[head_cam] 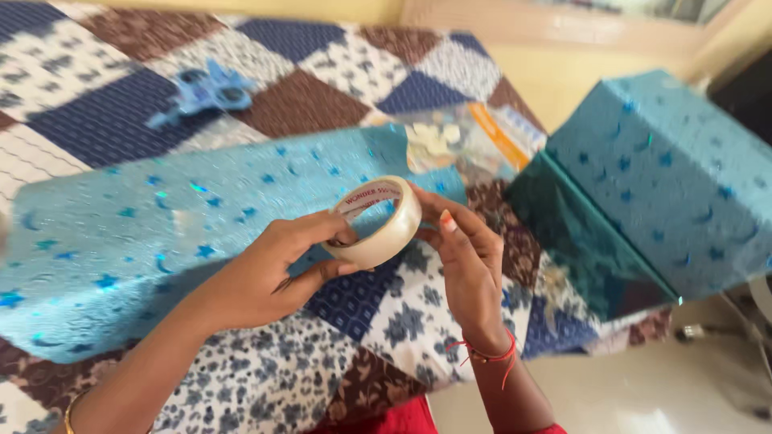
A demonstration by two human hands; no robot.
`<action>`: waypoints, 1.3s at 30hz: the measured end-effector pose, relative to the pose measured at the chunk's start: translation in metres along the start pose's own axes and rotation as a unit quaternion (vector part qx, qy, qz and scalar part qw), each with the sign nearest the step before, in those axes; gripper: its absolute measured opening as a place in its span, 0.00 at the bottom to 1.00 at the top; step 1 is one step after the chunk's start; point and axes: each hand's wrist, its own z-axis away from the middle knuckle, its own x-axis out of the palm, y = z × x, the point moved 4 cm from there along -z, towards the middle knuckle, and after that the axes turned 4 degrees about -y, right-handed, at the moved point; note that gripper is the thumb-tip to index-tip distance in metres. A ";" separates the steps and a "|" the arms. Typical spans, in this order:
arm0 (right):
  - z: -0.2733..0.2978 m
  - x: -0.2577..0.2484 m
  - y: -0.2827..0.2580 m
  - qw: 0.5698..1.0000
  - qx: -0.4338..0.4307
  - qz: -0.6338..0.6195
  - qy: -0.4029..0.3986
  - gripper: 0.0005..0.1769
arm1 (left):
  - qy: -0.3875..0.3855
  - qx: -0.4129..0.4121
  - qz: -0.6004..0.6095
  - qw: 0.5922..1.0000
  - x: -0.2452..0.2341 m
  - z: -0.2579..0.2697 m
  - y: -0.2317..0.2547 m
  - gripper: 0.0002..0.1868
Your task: The person wraps a rectangular box with blue star-patterned wrapping paper. They use scissors to cut tape and apply it to secure the paper, folding edges and smoothing the surface. The wrapped box remains on the table at the end.
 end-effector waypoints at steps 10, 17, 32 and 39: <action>-0.075 0.053 0.004 0.989 0.000 0.127 -0.078 0.25 | -0.035 -0.052 -0.171 0.983 -0.047 -0.005 0.020 0.27; -0.110 0.055 -0.001 0.966 0.016 0.208 -0.152 0.15 | 0.057 -0.122 -0.076 0.988 -0.064 -0.008 0.035 0.18; -0.108 0.083 -0.012 0.980 -0.062 0.185 -0.043 0.11 | 0.201 -0.139 -0.193 0.950 -0.094 -0.006 0.026 0.22; -0.122 0.089 0.031 0.996 -0.038 0.083 -0.011 0.07 | 0.219 -0.116 -0.285 0.926 -0.083 -0.018 0.022 0.31</action>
